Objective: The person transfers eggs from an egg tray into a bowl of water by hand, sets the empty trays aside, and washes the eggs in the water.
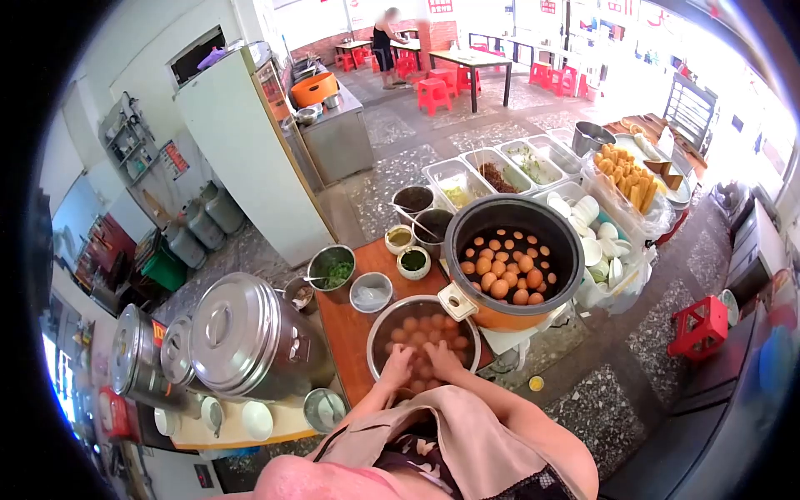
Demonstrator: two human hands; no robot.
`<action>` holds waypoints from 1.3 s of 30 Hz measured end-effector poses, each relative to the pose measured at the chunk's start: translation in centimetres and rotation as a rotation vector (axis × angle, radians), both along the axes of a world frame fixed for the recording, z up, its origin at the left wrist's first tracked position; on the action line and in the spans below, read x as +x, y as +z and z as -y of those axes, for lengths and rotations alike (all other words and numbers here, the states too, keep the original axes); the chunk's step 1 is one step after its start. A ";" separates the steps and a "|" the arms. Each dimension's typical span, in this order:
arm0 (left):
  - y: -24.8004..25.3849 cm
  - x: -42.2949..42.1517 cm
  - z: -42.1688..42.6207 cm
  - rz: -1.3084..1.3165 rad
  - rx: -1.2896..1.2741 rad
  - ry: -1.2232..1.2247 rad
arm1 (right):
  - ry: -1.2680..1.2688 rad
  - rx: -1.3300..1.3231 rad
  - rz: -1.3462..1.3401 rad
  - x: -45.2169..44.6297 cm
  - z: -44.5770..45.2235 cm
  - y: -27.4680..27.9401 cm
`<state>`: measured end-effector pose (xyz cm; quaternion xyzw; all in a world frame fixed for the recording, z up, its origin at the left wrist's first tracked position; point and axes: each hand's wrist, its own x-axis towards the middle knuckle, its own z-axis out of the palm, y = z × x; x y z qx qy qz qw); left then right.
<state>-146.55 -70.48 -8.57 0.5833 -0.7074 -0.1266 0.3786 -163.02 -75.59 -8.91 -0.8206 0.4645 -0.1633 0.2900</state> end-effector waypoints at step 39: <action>-1.1 -0.3 3.7 -0.525 0.317 0.351 | -0.279 0.927 0.360 1.3 2.8 1.8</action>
